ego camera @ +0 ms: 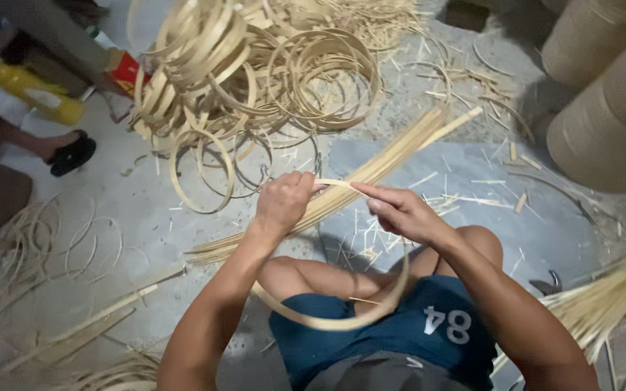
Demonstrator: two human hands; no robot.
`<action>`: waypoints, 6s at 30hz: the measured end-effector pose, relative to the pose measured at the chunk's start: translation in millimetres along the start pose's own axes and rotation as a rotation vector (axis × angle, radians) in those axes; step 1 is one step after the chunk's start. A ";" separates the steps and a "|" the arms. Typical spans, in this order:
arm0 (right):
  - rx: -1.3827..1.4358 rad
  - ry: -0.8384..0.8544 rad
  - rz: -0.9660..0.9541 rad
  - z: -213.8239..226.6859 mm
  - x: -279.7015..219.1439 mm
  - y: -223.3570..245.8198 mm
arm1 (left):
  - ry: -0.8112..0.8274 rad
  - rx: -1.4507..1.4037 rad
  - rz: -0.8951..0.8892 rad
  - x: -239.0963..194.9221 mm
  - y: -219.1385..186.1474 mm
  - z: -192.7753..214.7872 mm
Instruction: The person sits on the floor and weaves thin bamboo strips into circular rings. They bend the strips into loops, tuck the ends, and wrap thinner strips around the joints to secure them. Completed rings are placed on a pile nearby.
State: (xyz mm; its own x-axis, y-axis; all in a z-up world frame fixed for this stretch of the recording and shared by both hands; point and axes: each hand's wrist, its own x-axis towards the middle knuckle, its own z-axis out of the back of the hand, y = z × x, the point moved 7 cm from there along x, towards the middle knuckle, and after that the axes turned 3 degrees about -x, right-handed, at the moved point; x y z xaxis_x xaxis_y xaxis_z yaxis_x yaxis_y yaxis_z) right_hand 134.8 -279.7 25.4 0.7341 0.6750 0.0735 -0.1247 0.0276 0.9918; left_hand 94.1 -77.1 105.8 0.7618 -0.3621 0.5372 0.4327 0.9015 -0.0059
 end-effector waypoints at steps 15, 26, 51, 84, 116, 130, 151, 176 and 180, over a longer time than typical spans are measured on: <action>0.244 -0.368 0.027 35.7 -7.9 -37.4 | 0.096 -0.317 0.364 1.3 57.2 23.7; -0.484 -0.685 0.371 82.2 8.1 -5.4 | -0.293 -1.378 0.911 -117.2 78.3 -54.3; 0.013 -0.287 0.142 79.7 40.1 -11.1 | -0.805 -1.183 0.897 -105.4 95.6 -28.5; 0.055 -0.321 -0.352 38.1 -18.2 -220.6 | -0.253 -1.535 1.200 -271.4 68.9 -145.7; 0.269 -0.279 -0.526 6.0 -45.4 -328.4 | -0.501 -1.107 1.094 -338.2 43.1 -160.3; 0.183 -0.124 -0.419 -13.4 -45.1 -310.6 | -0.786 -1.001 1.258 -372.7 59.3 -73.1; 0.394 -0.852 0.052 102.3 -150.9 -247.8 | 0.036 0.022 1.096 -241.9 265.6 -270.0; 0.571 -0.856 -0.231 122.3 -121.7 -304.3 | 0.061 -0.355 0.910 -22.6 242.9 -464.7; 0.700 -0.878 -0.243 120.4 -129.5 -312.0 | 0.092 -0.206 0.796 -18.5 207.5 -456.3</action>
State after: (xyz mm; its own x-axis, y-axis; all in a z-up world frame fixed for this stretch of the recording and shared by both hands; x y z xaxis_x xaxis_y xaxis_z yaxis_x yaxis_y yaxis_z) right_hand 159.0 -464.5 -281.0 0.9344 -0.0461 -0.3533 0.2809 -0.5146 0.8101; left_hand 389.8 8.5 -290.3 0.9103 0.3402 0.2357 -0.1802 0.8385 -0.5143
